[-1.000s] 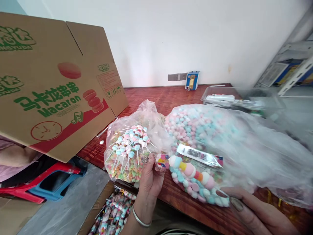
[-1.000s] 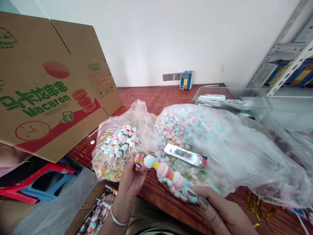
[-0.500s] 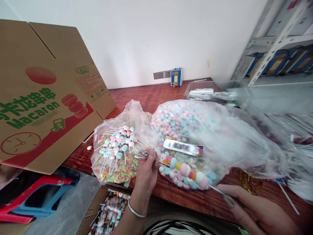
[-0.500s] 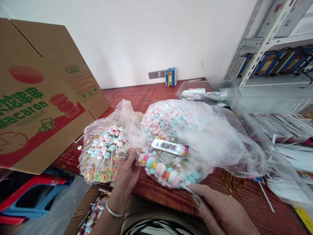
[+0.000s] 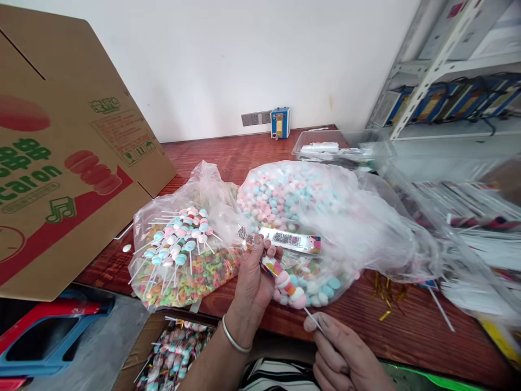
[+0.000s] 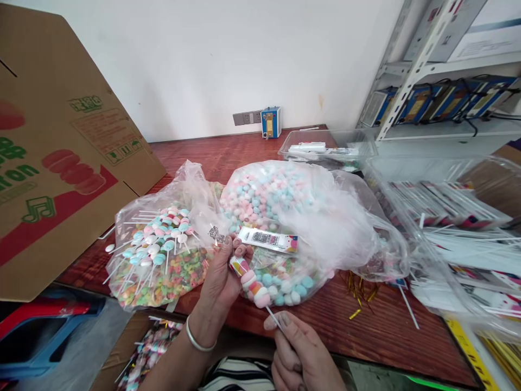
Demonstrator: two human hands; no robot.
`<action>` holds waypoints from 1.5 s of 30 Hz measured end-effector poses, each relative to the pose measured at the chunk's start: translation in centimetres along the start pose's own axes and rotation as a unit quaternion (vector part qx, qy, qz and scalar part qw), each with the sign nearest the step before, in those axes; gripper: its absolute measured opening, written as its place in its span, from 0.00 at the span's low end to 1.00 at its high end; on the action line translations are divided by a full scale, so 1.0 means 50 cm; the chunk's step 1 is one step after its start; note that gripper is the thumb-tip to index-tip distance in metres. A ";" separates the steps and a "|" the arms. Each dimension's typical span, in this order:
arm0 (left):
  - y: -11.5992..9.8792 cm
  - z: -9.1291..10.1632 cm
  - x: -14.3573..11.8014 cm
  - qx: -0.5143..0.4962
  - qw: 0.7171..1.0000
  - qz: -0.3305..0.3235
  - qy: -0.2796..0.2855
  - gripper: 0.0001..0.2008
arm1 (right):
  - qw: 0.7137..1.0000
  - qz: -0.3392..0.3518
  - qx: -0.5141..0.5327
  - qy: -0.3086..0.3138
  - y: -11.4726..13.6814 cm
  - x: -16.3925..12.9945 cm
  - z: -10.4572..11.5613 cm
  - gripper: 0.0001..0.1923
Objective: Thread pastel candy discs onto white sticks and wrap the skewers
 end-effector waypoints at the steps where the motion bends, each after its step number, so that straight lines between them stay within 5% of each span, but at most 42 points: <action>1: 0.007 0.001 0.003 0.001 1.000 0.003 -0.011 0.04 | 1.000 -0.006 0.007 0.007 -0.005 0.004 -0.001 0.16; 4: 0.022 0.009 0.011 0.030 0.997 0.009 -0.066 0.05 | 0.995 0.034 -0.096 -0.014 -0.005 0.012 0.017 0.17; 6: 0.029 0.012 0.014 0.056 0.994 0.015 -0.091 0.07 | 0.951 0.131 -0.275 -0.055 0.013 0.015 0.034 0.16; 7: 0.033 0.012 0.014 0.067 0.993 0.020 -0.094 0.09 | 0.899 0.200 -0.381 -0.074 0.027 0.013 0.038 0.13; 11: 0.043 0.008 0.013 0.090 0.992 0.031 -0.085 0.13 | 0.589 0.450 -0.661 -0.116 0.065 -0.005 0.025 0.07; 12: 0.046 0.007 0.013 0.090 0.992 0.034 -0.084 0.13 | 0.544 0.474 -0.682 -0.120 0.068 -0.007 0.023 0.08; 13: 0.049 0.007 0.012 0.086 0.992 0.039 -0.084 0.14 | 0.528 0.481 -0.689 -0.123 0.071 -0.006 0.023 0.08; 14: 0.052 0.007 0.012 0.078 0.992 0.048 -0.081 0.14 | 0.546 0.470 -0.683 -0.123 0.073 -0.003 0.025 0.07; 15: 0.056 0.007 0.011 0.070 0.993 0.055 -0.077 0.14 | 0.596 0.439 -0.662 -0.119 0.074 0.003 0.029 0.06; 19: 0.068 0.013 0.013 0.034 0.995 0.072 -0.064 0.11 | 0.906 0.189 -0.367 -0.094 0.047 0.035 0.056 0.15; 21: 0.073 0.016 0.014 0.021 0.994 0.088 -0.061 0.12 | 0.978 0.086 -0.175 -0.067 0.026 0.042 0.054 0.18; 25: 0.085 0.018 0.014 0.002 0.994 0.106 -0.041 0.14 | 1.000 0.017 -0.015 -0.006 0.016 0.046 0.031 0.17; 28: 0.098 0.019 0.011 0.013 0.993 0.106 -0.050 0.13 | 0.991 0.056 -0.124 -0.018 0.021 0.055 0.036 0.18; 30: 0.105 0.022 0.008 0.024 0.991 0.108 -0.078 0.12 | 0.935 0.154 -0.313 -0.067 0.037 0.060 0.047 0.18; 33: 0.106 0.026 0.007 0.021 0.987 0.119 -0.109 0.12 | 0.783 0.285 -0.539 -0.123 0.058 0.058 0.054 0.14; 35: 0.097 0.027 0.011 0.009 0.987 0.118 -0.106 0.11 | 0.754 0.298 -0.573 -0.122 0.063 0.057 0.058 0.14; 37: 0.086 0.029 0.017 0.004 0.990 0.106 -0.095 0.10 | 0.786 0.268 -0.546 -0.111 0.064 0.058 0.061 0.14; 42: 0.070 0.039 0.031 0.029 0.992 0.089 -0.084 0.09 | 0.936 0.146 -0.316 -0.056 0.049 0.065 0.063 0.19; 45: 0.070 0.046 0.033 0.024 0.987 0.102 -0.122 0.09 | 0.981 0.087 -0.175 -0.009 0.041 0.068 0.053 0.19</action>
Point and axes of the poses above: each hand's wrist, its own x-axis towards the middle knuckle, its own z-axis out of the back of the hand, y = z × x, the point moved 4 cm from there along x, towards the middle knuckle, and after that the axes turned 6 degrees about y, right-handed, at the moved point
